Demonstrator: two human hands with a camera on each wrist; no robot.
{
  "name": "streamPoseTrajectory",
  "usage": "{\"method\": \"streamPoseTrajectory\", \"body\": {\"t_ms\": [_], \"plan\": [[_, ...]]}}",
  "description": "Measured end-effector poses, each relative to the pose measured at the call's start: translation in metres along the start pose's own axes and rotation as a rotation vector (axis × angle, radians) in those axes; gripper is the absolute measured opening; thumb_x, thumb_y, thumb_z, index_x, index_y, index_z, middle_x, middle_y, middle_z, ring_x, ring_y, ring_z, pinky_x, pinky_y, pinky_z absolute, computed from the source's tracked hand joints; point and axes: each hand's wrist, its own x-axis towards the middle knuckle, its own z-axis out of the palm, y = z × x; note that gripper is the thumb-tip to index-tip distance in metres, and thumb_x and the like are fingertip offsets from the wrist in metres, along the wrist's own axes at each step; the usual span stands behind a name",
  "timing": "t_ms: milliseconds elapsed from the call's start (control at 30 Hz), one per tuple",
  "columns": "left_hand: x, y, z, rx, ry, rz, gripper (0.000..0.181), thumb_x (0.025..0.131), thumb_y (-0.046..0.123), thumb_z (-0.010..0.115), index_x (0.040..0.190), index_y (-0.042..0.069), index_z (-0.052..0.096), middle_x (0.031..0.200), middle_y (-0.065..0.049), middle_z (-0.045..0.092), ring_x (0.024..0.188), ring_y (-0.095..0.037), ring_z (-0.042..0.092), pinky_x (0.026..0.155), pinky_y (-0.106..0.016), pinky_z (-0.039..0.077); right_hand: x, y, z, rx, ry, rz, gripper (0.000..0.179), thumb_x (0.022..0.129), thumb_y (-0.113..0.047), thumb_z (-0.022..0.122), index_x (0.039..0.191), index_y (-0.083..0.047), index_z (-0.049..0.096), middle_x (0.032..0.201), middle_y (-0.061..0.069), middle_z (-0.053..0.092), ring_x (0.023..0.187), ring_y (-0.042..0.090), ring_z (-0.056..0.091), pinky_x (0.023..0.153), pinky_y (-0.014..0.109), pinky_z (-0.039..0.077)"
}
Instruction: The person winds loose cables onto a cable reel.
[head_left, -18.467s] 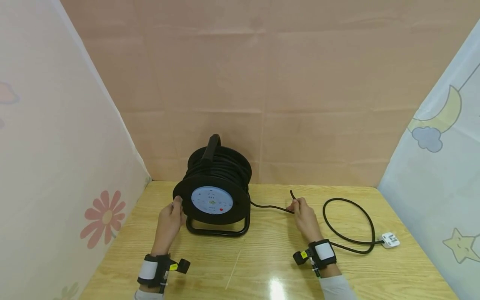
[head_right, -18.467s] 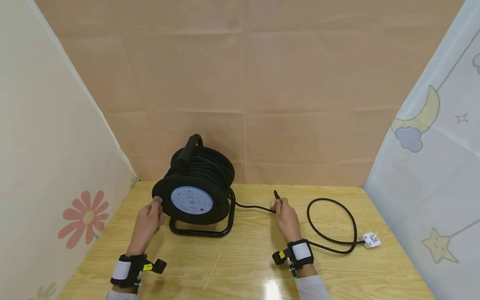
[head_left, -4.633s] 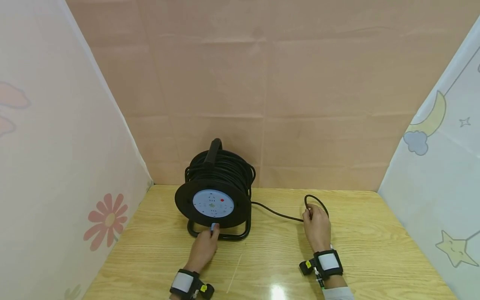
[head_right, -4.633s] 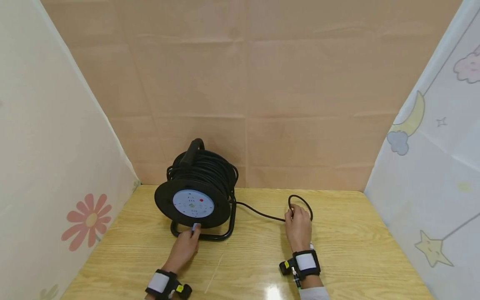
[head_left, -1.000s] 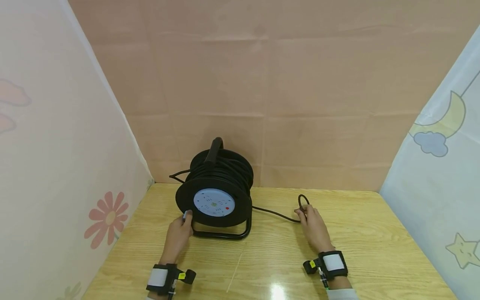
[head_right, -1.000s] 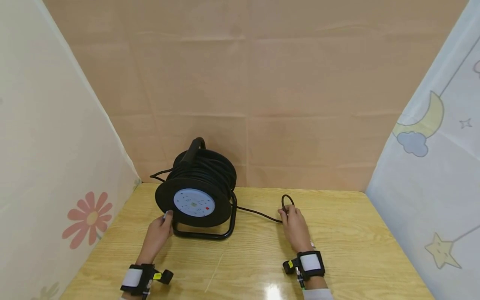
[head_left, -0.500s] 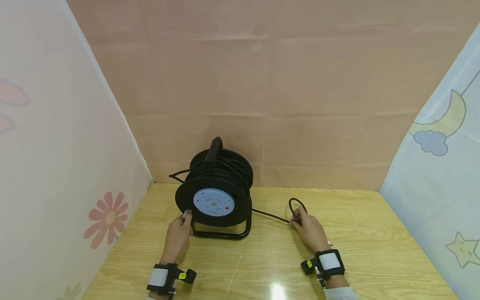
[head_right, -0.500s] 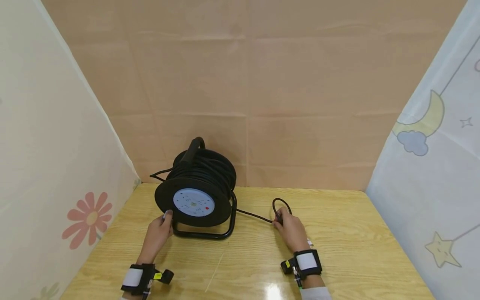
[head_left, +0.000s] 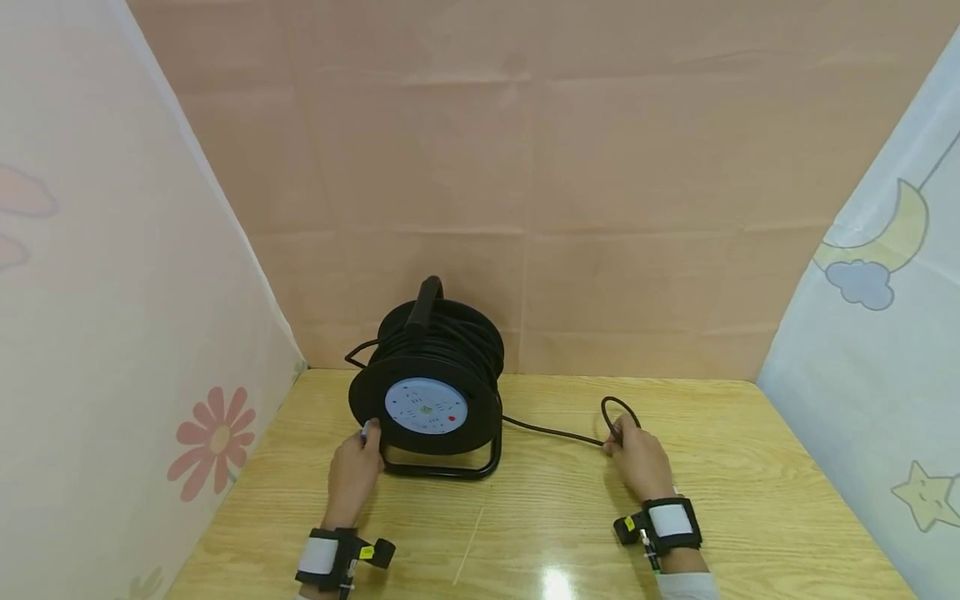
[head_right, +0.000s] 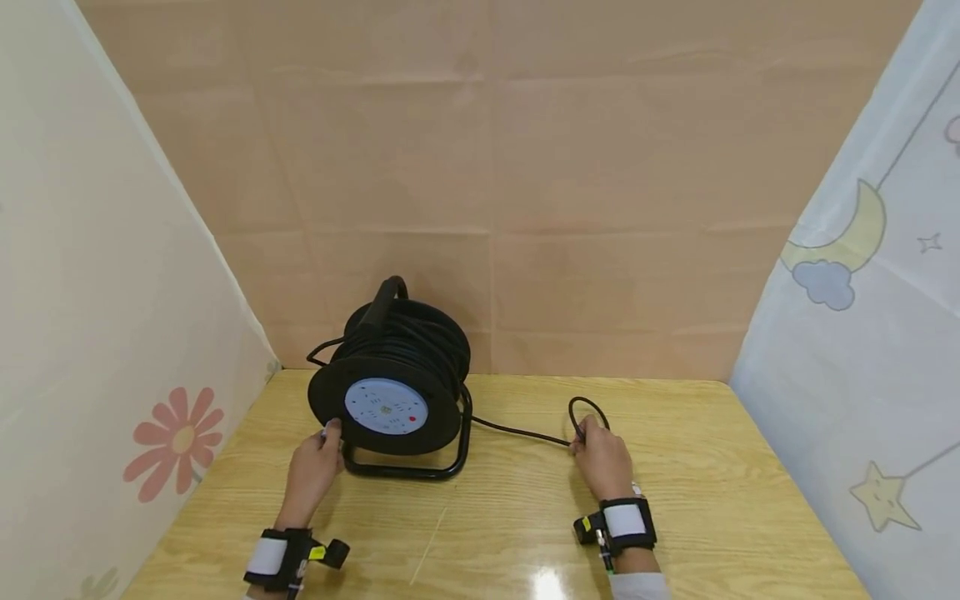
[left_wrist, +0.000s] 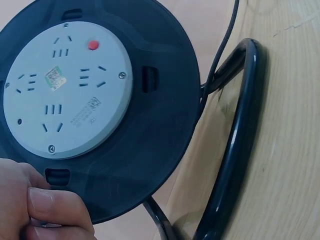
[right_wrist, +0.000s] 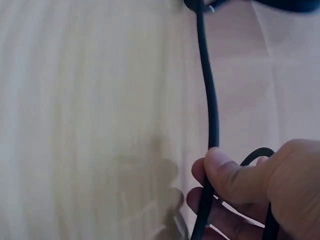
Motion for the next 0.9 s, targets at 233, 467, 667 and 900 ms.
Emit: {"method": "streamPoseTrajectory", "body": {"t_ms": [233,467,667,900], "plan": [[0.002,0.000,-0.003,-0.034,0.013,-0.007,0.065,0.103,0.053,0.029,0.065,0.006,0.052,0.053,-0.003,0.050,0.048,-0.019,0.046,0.047,-0.032,0.034,0.000,0.013,-0.012,0.024,-0.078,0.100,0.015,0.087,-0.010,0.069,0.093,-0.009,0.055,0.083,0.003,0.067,0.071,0.019,0.059,0.059,0.039,0.045],[0.004,0.000,-0.004,-0.080,0.010,-0.009,0.066,0.102,0.057,0.029,0.067,0.006,0.052,0.054,-0.002,0.049,0.049,-0.018,0.044,0.048,-0.031,0.034,0.002,0.019,-0.019,0.034,-0.083,0.154,0.017,0.088,-0.014,0.070,0.092,-0.008,0.055,0.083,0.005,0.067,0.065,0.019,0.054,0.053,0.034,0.039],[0.003,0.002,-0.006,-0.097,0.000,-0.015,0.065,0.102,0.057,0.029,0.067,0.006,0.050,0.053,-0.001,0.048,0.048,-0.017,0.042,0.049,-0.031,0.033,0.001,0.021,-0.020,0.039,-0.093,0.171,0.020,0.087,-0.018,0.072,0.092,-0.008,0.056,0.083,0.005,0.067,0.067,0.020,0.055,0.055,0.036,0.040],[0.005,0.006,-0.008,-0.167,0.030,0.025,0.066,0.102,0.057,0.030,0.067,0.005,0.050,0.056,-0.004,0.048,0.051,-0.019,0.044,0.050,-0.031,0.034,0.003,0.019,-0.020,0.082,-0.101,0.160,0.020,0.088,-0.019,0.071,0.091,-0.008,0.054,0.084,0.006,0.068,0.067,0.020,0.056,0.054,0.035,0.040]]}}
